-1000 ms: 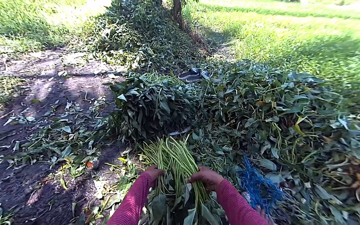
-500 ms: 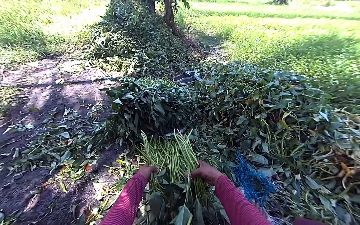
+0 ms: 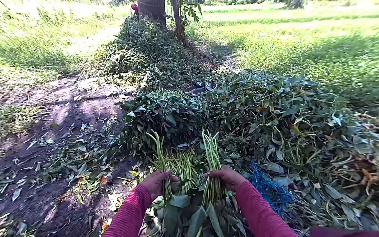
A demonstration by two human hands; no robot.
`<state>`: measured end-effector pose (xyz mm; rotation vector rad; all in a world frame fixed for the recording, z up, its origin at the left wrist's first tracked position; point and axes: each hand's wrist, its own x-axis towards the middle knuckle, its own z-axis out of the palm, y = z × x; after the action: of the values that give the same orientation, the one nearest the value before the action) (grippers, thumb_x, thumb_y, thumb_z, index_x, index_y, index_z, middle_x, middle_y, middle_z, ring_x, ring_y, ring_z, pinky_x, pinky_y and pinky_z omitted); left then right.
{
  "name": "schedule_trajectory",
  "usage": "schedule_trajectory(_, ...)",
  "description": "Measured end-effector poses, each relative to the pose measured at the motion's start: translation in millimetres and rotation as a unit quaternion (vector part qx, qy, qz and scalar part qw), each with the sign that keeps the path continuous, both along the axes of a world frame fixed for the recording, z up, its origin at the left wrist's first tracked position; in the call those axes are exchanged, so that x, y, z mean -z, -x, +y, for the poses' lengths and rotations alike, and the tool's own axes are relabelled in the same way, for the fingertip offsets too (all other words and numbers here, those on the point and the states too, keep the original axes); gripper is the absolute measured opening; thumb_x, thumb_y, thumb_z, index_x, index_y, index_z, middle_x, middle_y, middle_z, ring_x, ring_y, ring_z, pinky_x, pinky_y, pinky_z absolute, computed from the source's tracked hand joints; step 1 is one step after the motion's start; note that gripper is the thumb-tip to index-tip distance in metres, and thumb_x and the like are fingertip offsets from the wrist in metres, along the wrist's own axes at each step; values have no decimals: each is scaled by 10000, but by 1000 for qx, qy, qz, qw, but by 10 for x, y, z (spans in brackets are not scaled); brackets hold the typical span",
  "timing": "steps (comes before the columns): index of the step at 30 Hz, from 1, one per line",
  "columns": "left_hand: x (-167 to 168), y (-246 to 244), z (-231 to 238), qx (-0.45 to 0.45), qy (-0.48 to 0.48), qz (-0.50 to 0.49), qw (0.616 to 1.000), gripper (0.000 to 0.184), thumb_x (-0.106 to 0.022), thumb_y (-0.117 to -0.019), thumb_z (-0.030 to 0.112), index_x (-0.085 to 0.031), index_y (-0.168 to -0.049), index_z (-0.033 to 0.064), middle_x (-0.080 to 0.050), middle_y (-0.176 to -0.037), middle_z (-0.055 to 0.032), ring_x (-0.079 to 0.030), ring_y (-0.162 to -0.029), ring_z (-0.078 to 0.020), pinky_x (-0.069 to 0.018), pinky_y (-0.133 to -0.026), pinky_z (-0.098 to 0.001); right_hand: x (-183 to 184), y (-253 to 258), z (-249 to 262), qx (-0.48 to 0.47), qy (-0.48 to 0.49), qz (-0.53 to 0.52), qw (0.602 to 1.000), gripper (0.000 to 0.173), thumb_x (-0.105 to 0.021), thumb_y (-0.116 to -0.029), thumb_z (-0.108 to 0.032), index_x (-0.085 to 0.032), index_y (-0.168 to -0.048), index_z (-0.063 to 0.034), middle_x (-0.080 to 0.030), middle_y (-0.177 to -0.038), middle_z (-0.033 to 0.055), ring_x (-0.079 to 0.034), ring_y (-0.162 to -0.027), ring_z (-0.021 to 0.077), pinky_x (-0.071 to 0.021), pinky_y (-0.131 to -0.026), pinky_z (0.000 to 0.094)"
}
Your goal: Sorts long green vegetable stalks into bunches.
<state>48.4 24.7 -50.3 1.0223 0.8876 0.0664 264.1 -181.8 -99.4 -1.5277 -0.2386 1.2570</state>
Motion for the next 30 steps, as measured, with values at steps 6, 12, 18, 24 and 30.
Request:
schedule_trajectory(6, -54, 37, 35, 93, -395, 246, 880, 429, -529, -1070, 253, -505, -1386, -36, -637, -1232, -261, -626, -1161, -371, -464, -1018, -559, -33, 55, 35, -98, 100, -200, 970, 513, -765, -843, -123, -572, -1308, -20, -669, -1165, 164, -674, -1047, 256, -552, -929, 472)
schedule_trajectory(12, -21, -114, -348, 94, -411, 176, 889, 412, -484, -1049, 86, -442, -1453, 18, -629, -1325, -201, -674, -1120, -321, -539, -971, -500, -206, 341, 169, -66, 76, -239, 966, 562, -740, -865, -138, -533, -1377, -32, -649, -1231, 183, -652, -1122, 284, -534, -973, 497)
schedule_trajectory(18, -52, -286, -755, 131, -288, -7, 949, 546, -529, -1050, 201, -329, -1507, -21, -544, -1408, -211, -575, -1268, -221, -470, -1081, -386, -457, 678, 293, 14, -53, -177, 983, 575, -704, -926, -185, -480, -1422, 1, -659, -1233, 165, -663, -1124, 215, -546, -991, 406)
schedule_trajectory(24, -90, -321, -719, 121, -206, -91, 967, 513, -509, -1062, 176, -339, -1513, 2, -572, -1386, -161, -615, -1212, -147, -516, -1033, -311, -810, 721, 318, 85, -115, 10, 990, 413, -579, -1053, -262, -509, -1364, 0, -687, -1114, 163, -698, -1011, 226, -586, -898, 393)
schedule_trajectory(30, -242, -227, -568, 141, -57, -178, 972, 428, -559, -1012, 44, -413, -1413, 7, -703, -1140, -109, -716, -1011, -178, -598, -922, -368, -998, 698, 369, 64, -91, -25, 993, 590, -539, -1068, -351, -305, -1568, -143, -602, -1327, 189, -643, -1168, 269, -549, -971, 444)
